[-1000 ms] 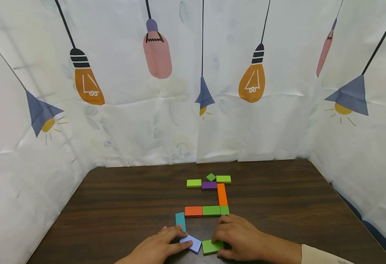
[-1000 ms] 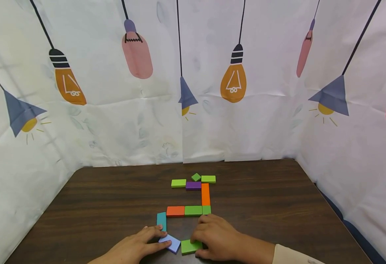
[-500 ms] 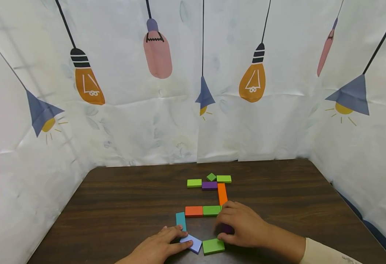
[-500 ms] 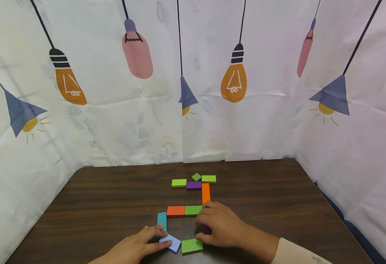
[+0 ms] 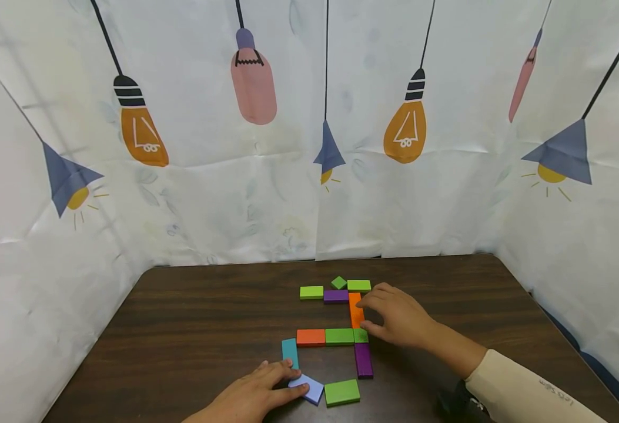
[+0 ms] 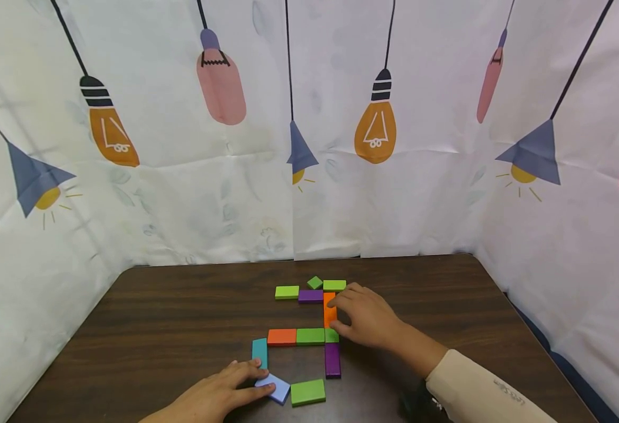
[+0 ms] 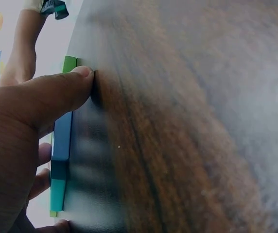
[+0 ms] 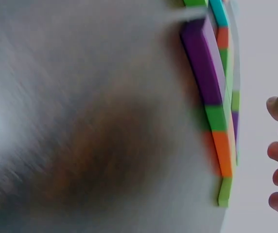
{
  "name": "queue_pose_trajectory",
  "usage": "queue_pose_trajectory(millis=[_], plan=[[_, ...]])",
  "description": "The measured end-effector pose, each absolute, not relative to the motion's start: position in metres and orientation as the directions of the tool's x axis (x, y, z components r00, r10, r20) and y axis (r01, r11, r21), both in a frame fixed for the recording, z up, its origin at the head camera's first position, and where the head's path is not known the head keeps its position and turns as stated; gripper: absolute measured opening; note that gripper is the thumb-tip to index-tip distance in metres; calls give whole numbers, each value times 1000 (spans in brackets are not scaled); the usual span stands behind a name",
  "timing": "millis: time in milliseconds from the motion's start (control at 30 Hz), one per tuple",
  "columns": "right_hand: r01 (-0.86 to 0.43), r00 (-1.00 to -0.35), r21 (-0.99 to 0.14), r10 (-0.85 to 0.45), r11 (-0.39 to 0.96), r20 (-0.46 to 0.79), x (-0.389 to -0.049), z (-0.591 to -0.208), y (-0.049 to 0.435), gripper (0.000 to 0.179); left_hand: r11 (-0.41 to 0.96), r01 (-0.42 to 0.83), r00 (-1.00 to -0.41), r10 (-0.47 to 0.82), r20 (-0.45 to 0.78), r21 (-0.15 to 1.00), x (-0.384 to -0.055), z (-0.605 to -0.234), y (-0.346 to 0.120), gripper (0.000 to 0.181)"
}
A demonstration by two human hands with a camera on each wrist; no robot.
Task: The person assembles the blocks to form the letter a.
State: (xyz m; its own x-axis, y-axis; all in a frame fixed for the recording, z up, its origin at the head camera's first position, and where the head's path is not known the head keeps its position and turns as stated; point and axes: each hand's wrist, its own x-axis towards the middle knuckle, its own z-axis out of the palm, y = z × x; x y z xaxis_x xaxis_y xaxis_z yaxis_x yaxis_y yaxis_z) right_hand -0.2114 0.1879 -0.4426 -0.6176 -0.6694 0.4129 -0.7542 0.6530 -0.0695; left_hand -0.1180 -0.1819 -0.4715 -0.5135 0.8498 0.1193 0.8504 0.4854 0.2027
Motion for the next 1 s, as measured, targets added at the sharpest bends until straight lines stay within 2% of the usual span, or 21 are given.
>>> queue_pose_trajectory(millis=[200, 500, 800, 1000], plan=[[-701, -682, -104, -621, 706, 387, -233, -447, 191, 37, 484, 853, -512, 848, 138, 196, -119, -473, -182, 73], [-636, -770, -186, -600, 749, 220, -259, -452, 184, 49, 495, 844, -527, 838, 145, 205, -118, -479, -184, 72], [-606, -793, -220, -602, 764, 95, -277, -452, 169, 54, 492, 837, -529, 840, 120, 241, -119, -478, -185, 72], [-620, -781, -212, -621, 756, 70, -287, -457, 165, 50, 489, 837, -528, 839, 129, 244, -119, -480, -186, 72]])
